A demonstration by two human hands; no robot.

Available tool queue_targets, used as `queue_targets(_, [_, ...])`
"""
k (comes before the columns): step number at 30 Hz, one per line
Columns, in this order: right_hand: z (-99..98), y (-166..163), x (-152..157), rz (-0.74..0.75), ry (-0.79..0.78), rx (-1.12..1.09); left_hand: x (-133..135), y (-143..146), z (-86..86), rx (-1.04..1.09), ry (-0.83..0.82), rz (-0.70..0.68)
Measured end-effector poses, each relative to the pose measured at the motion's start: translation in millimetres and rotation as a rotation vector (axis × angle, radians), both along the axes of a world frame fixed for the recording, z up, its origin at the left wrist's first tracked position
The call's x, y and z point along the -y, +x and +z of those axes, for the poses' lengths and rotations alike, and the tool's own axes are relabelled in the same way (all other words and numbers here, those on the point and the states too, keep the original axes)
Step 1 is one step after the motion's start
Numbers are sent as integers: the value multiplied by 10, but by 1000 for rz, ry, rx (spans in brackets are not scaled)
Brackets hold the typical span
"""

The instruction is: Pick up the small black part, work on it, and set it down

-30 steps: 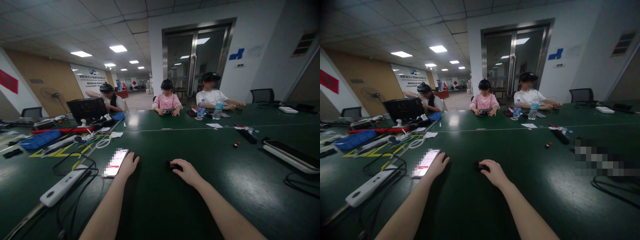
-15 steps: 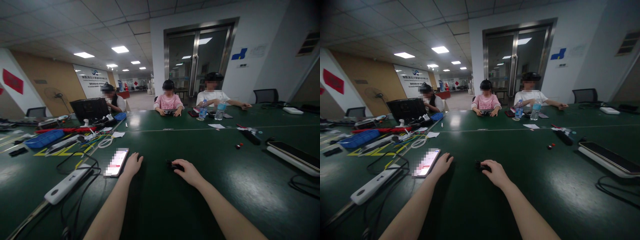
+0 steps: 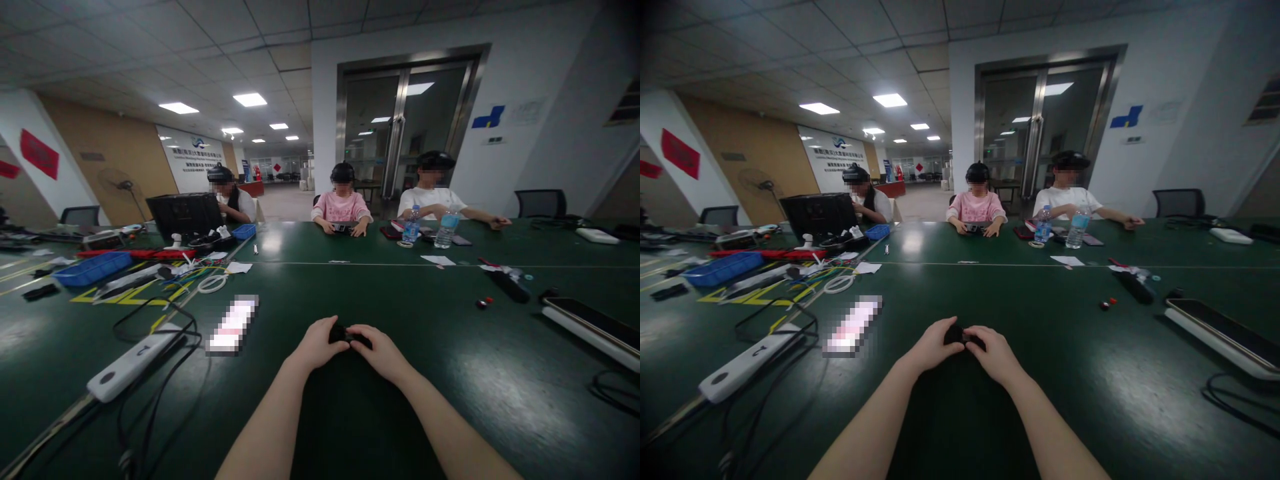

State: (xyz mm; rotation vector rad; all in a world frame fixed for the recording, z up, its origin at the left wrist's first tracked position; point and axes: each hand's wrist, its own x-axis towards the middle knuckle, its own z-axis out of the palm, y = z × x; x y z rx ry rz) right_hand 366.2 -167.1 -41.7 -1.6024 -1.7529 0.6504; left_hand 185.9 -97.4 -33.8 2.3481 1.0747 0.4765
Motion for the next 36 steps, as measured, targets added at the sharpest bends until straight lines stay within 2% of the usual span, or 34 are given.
queue_targets(7, [-27, 14, -34, -33, 45, -80, -38, -7, 18, -39, 89, -43])
queue_targets(12, [-23, 85, -49, -140, 73, -197, -50, 34, 48, -49, 44, -29])
queue_targets(17, [-7, 130, -48, -153, 49, -241, -72, 58, 62, -59, 9, -36])
queue_targets(22, [43, 73, -19, -123, 78, -215, -71, 94, 52, -51, 31, -32])
queue_targets(27, [109, 17, 40, -69, 24, -142, -60, 78, 77, -29, 12, -58])
queue_targets(36, [89, 6, 19, -68, 11, -52, -33, 83, 129, -43, 28, -81])
